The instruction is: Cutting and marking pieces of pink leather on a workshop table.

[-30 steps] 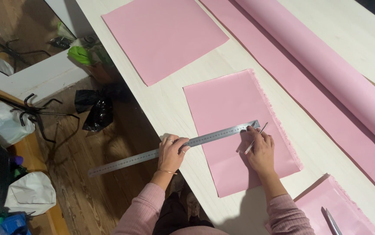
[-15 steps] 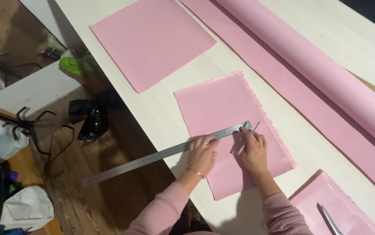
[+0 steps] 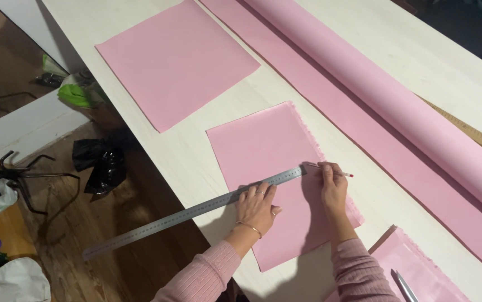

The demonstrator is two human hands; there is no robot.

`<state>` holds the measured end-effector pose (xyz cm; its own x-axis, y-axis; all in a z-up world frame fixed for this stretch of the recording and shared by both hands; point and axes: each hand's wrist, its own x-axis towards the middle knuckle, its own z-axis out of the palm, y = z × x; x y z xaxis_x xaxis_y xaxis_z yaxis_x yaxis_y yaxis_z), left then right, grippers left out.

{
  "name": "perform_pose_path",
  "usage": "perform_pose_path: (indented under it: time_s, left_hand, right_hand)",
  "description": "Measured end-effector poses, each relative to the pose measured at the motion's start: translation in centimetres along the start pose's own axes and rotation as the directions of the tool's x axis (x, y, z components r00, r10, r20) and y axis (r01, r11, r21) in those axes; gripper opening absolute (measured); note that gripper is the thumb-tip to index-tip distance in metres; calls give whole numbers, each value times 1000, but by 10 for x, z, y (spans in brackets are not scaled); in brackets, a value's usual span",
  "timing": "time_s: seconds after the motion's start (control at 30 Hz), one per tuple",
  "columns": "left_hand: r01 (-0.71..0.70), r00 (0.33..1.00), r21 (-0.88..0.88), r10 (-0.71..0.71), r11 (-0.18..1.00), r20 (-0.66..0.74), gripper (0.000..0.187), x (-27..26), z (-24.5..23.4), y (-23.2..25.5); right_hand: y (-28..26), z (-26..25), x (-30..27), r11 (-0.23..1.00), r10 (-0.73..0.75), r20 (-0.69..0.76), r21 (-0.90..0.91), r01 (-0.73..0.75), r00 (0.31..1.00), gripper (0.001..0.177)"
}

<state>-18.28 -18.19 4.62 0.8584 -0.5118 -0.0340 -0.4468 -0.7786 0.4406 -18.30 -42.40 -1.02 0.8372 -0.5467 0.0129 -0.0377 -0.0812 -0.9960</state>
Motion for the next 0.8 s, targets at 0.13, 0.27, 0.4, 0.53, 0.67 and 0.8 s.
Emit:
perform_pose_path:
  time_s: [0.13,0.27,0.4,0.53,0.67,0.8]
  left_hand:
    - [17,998,18,-18,1000,67,60,2,-5,1]
    - [35,995,13,-37,999,97,57,6,-7,3]
    - [34,995,22,-36,999,89,55,7,-2,0]
    - [22,997,18,-23,1000,72,56,6,-1,1]
    - [18,998,24,-19,1000,59,56,6,1,0]
    - [-16,1000,35,15,999,20,57,5,5,-4]
  right_hand:
    - [-13,9,-6,988,-93,38,-117,97,995,29]
    - [-25,11,-9,969,-100,64,-222,112,993,29]
    - [-23,12,-10,966,-99,70,-231,113,993,28]
    - [-18,9,-11,957,-117,61,-260,129,991,27]
    - [-17,3,-18,929,-70,15,-364,70,997,27]
    - [-13,-4,-27,957,-40,-9,-288,36,999,27]
